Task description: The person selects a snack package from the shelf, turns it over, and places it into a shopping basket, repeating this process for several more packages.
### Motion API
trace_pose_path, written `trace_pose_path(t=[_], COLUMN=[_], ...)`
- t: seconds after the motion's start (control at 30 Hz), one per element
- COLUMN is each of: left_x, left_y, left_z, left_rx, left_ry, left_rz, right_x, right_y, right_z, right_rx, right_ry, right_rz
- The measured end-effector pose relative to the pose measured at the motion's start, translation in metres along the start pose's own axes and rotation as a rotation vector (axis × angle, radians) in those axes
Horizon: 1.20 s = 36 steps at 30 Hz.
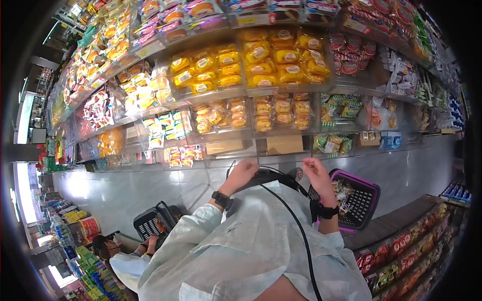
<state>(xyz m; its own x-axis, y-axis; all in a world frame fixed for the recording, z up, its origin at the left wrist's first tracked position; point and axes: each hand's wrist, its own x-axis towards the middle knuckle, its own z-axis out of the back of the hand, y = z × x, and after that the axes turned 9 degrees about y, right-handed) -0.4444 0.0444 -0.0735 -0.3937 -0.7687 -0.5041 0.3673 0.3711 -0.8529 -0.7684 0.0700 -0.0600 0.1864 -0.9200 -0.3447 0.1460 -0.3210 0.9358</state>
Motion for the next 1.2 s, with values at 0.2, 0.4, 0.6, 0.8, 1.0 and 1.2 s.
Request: trace_pose_path(t=[0.2, 0.4, 0.6, 0.8, 1.0, 1.2], left_x=[-0.005, -0.014, -0.03, -0.012, 0.025, 0.06], left_y=[0.025, 0.076, 0.085, 0.062, -0.077, -0.148], left_z=[0.056, 0.088, 0.096, 0.105, 0.128, 0.098], left_rx=[0.114, 0.0, -0.05, -0.019, 0.101, 0.139], left_ry=[0.043, 0.005, -0.057, -0.186, -0.26, -0.295], left_rz=[-0.088, -0.101, 0.052, 0.01, -0.162, -0.252], right_x=[-0.002, 0.002, 0.018, 0.067, 0.12, 0.151], right_y=[0.027, 0.043, 0.04, 0.046, 0.098, 0.093], right_z=[-0.072, -0.11, -0.121, -0.086, -0.02, 0.021], right_rx=[-0.003, 0.011, 0.086, -0.012, -0.016, 0.066], right_ry=[0.016, 0.003, 0.067, 0.15, 0.097, 0.181], right_rz=[-0.054, -0.086, -0.122, -0.031, 0.103, 0.154])
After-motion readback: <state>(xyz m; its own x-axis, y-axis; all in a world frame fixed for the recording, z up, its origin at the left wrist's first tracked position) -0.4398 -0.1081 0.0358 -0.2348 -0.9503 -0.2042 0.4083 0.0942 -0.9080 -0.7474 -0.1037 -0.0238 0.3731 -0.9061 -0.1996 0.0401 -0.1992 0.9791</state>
